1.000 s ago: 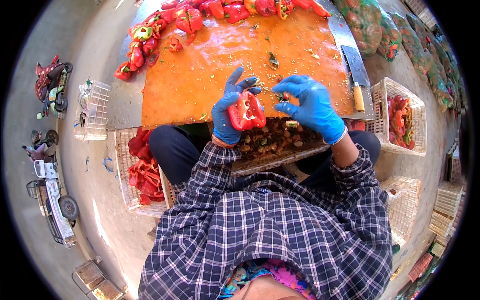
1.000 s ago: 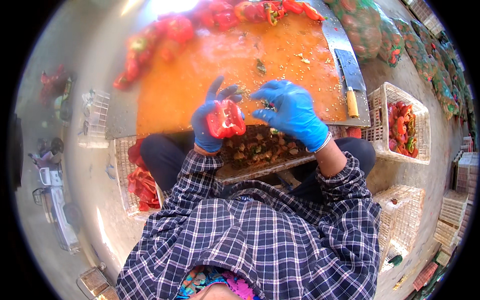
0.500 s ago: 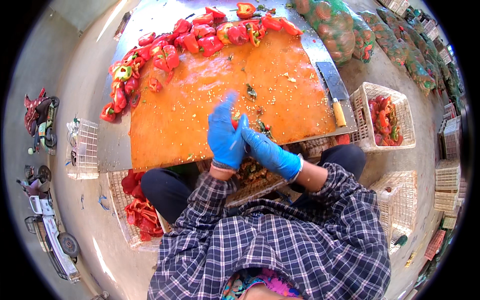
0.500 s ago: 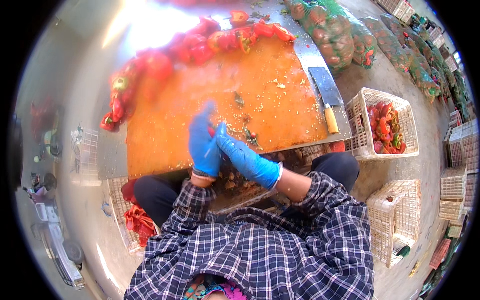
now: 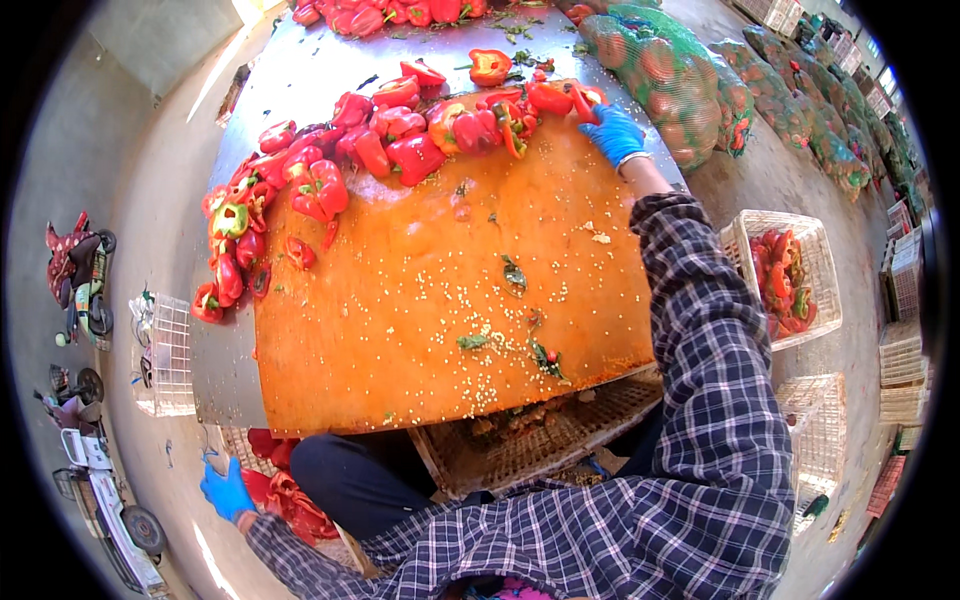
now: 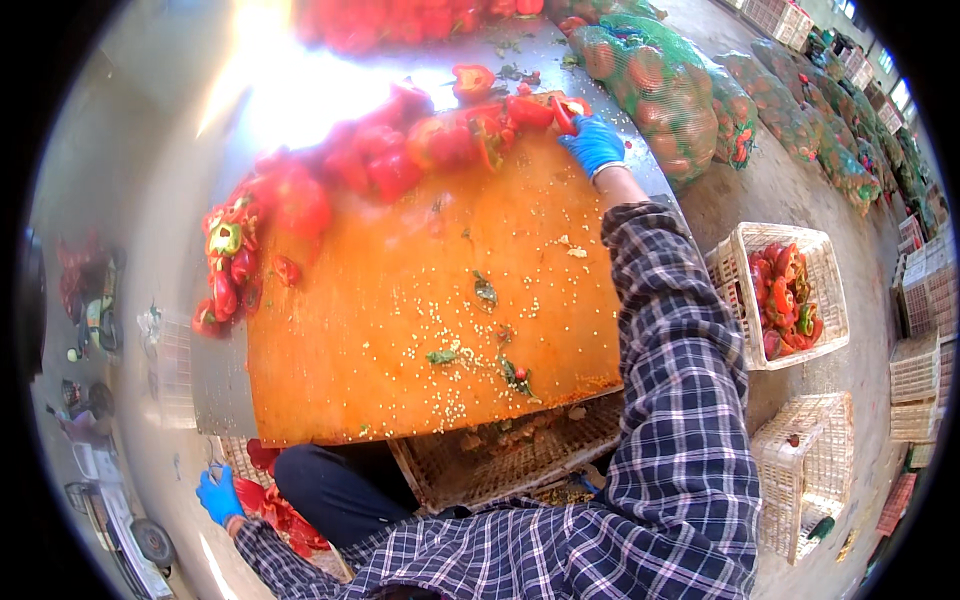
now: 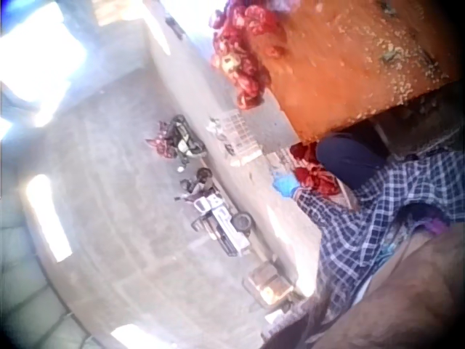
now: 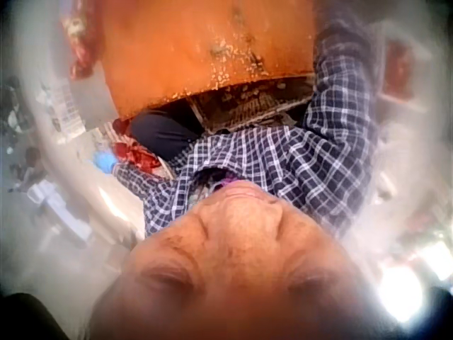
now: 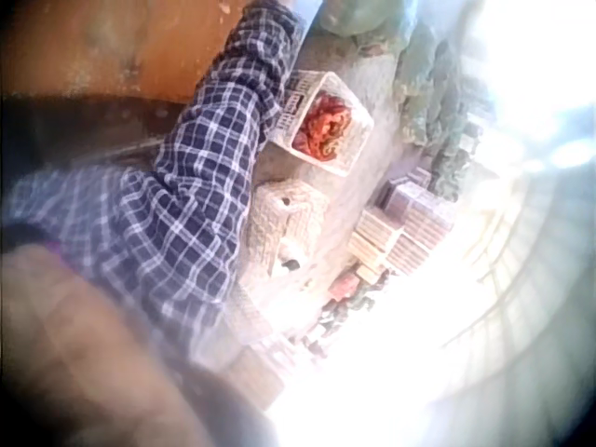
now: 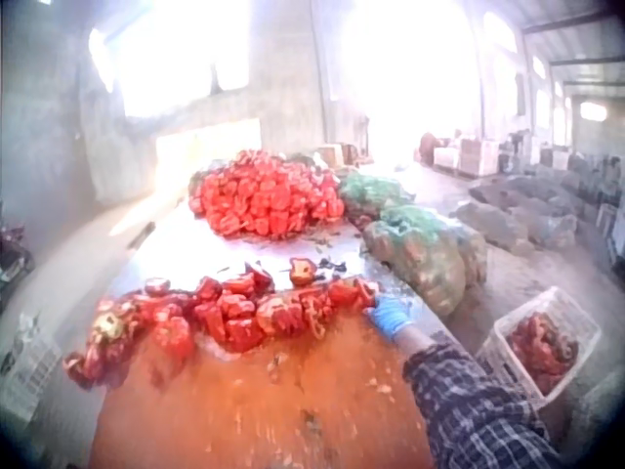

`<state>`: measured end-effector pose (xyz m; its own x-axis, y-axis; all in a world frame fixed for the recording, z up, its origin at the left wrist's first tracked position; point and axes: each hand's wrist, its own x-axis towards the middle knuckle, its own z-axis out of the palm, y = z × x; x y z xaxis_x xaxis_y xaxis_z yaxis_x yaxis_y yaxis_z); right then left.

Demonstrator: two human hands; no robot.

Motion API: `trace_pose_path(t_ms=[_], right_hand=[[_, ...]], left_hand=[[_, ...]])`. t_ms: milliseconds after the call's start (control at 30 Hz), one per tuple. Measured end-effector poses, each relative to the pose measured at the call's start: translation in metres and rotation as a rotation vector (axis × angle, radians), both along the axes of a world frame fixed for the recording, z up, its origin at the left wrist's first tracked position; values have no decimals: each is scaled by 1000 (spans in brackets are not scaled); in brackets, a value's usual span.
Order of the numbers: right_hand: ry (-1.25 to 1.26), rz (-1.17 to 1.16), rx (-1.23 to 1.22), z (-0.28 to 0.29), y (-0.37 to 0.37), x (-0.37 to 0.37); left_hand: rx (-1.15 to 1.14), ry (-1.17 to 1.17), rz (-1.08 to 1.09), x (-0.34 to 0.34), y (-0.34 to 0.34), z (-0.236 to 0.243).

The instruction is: The person removes the stems and seeds from red bell peppers by hand. They place the cleaned peppers into a white basket and discard the seeds and stems into a container below the table.

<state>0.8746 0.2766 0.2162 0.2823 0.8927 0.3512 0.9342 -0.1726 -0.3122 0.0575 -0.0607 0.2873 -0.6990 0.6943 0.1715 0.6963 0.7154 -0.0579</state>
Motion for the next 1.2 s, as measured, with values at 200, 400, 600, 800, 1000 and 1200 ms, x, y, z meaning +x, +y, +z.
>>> trace_pose_path(t_ms=[200, 400, 600, 800, 1000, 1200], right_hand=[[260, 170, 85, 6, -52, -29], [125, 928, 261, 93, -179, -125], [-67, 1145, 158, 115, -253, -177], [730, 593, -314, 114, -301, -199], [1385, 560, -325, 62, -318, -240], [1359, 545, -520, 60, -319, -236]], left_hand=[[615, -343, -421, 91, 41, 17], [678, -1882, -573, 343, 80, 33], [225, -2969, -287, 444, 80, -5], [403, -2953, -324, 446, 54, -21], [477, -2779, -485, 443, 36, -31], [134, -2585, -673, 423, 44, -30]])
